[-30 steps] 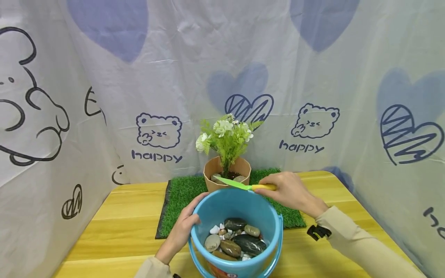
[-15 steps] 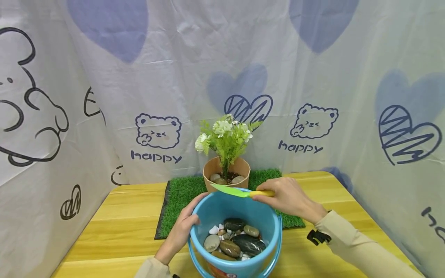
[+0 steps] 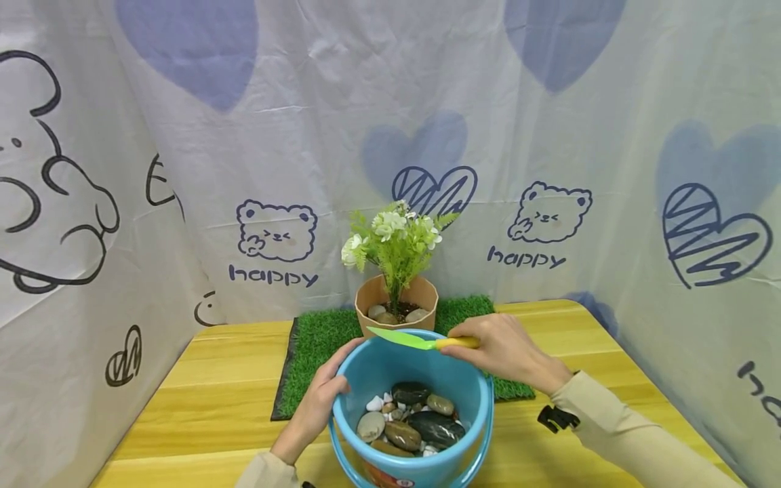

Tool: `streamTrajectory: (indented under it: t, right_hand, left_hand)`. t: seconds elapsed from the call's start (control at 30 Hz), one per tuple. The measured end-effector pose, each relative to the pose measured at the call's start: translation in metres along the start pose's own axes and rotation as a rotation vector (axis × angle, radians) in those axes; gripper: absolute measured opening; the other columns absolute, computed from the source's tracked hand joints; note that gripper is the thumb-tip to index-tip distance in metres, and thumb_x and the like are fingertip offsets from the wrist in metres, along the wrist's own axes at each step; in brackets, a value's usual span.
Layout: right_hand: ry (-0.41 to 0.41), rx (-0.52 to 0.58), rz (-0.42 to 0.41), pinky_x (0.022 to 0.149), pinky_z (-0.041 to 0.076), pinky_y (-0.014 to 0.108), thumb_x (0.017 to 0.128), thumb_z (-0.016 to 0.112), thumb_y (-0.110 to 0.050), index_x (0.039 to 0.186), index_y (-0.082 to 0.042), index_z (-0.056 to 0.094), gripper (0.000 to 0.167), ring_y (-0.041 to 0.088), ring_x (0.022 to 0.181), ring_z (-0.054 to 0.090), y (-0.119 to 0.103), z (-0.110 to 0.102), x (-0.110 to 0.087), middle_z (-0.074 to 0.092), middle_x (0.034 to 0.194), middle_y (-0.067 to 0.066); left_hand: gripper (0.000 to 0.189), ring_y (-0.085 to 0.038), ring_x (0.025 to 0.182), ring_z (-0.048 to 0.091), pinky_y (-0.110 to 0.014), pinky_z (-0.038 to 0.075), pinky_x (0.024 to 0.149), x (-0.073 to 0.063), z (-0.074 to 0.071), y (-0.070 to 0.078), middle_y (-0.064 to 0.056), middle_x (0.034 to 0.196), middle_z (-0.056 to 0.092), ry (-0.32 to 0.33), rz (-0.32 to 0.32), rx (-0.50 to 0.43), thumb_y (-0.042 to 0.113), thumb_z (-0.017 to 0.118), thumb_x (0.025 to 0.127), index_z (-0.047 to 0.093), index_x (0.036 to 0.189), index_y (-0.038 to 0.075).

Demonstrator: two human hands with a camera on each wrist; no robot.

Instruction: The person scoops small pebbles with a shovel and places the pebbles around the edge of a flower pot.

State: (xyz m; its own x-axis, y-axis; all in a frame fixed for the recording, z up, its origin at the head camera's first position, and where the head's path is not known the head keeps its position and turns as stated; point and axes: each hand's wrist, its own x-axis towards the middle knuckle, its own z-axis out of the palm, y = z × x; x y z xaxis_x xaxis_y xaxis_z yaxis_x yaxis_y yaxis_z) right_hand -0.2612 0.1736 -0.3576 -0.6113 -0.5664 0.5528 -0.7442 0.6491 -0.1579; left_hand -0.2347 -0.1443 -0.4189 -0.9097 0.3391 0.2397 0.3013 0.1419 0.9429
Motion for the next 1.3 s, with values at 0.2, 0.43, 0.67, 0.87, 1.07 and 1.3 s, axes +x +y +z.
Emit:
streamTrajectory:
  t: [0.2, 0.43, 0.67, 0.87, 1.07, 1.3]
  right_hand:
    - [0.009, 0.012, 0.001, 0.053, 0.043, 0.013, 0.088, 0.069, -0.042, 0.095, -0.021, 0.078, 0.024, -0.007, 0.062, 0.057, 0.001, 0.0017, 0.0003, 0.073, 0.083, -0.01]
    - [0.008, 0.007, 0.005, 0.055, 0.044, 0.013, 0.087, 0.069, -0.043, 0.095, -0.023, 0.078, 0.024, -0.005, 0.064, 0.06, -0.0003, 0.0017, -0.0002, 0.074, 0.085, -0.011]
    - [0.01, -0.006, 0.003, 0.056, 0.044, 0.014, 0.087, 0.07, -0.043, 0.095, -0.023, 0.078, 0.023, -0.004, 0.066, 0.061, -0.0004, 0.0014, 0.0004, 0.074, 0.086, -0.011]
    - [0.007, -0.005, 0.0, 0.056, 0.045, 0.014, 0.087, 0.069, -0.043, 0.096, -0.022, 0.078, 0.024, -0.004, 0.066, 0.061, -0.0008, 0.0015, -0.0001, 0.074, 0.086, -0.01]
    - [0.005, -0.003, -0.009, 0.055, 0.044, 0.013, 0.087, 0.069, -0.043, 0.096, -0.023, 0.078, 0.024, -0.005, 0.065, 0.06, -0.0005, 0.0015, -0.0005, 0.074, 0.085, -0.011]
    - [0.013, -0.018, -0.025, 0.057, 0.046, 0.014, 0.085, 0.072, -0.041, 0.096, -0.021, 0.079, 0.023, -0.004, 0.066, 0.062, -0.0007, -0.0062, -0.0005, 0.074, 0.086, -0.01]
  left_hand:
    - [0.074, -0.044, 0.131, 0.047, -0.052, 0.05, 0.095, 0.0, -0.0003, -0.0004, -0.014, 0.153, 0.039, -0.009, 0.0, -0.002, 0.004, 0.036, 0.08, 0.036, 0.151, 0.025]
    - [0.074, -0.043, 0.132, 0.046, -0.051, 0.049, 0.096, -0.0008, -0.0005, 0.0004, -0.014, 0.154, 0.039, -0.007, -0.003, 0.008, 0.004, 0.036, 0.08, 0.035, 0.151, 0.024]
    - [0.074, -0.043, 0.132, 0.047, -0.049, 0.049, 0.095, 0.0, -0.0008, -0.0001, -0.014, 0.153, 0.039, -0.011, 0.011, 0.01, 0.004, 0.036, 0.08, 0.035, 0.151, 0.024]
    - [0.074, -0.043, 0.132, 0.047, -0.048, 0.049, 0.095, -0.0007, -0.0008, -0.0009, -0.014, 0.153, 0.039, -0.006, 0.009, 0.007, 0.004, 0.037, 0.08, 0.035, 0.151, 0.023]
    - [0.074, -0.043, 0.132, 0.046, -0.05, 0.049, 0.096, -0.0016, -0.0017, -0.0019, -0.014, 0.154, 0.039, -0.01, 0.013, 0.009, 0.004, 0.036, 0.08, 0.035, 0.152, 0.023]
    - [0.074, -0.044, 0.132, 0.046, -0.053, 0.049, 0.096, -0.0012, -0.0016, -0.001, -0.014, 0.154, 0.038, -0.019, 0.012, 0.003, 0.005, 0.036, 0.081, 0.034, 0.152, 0.025]
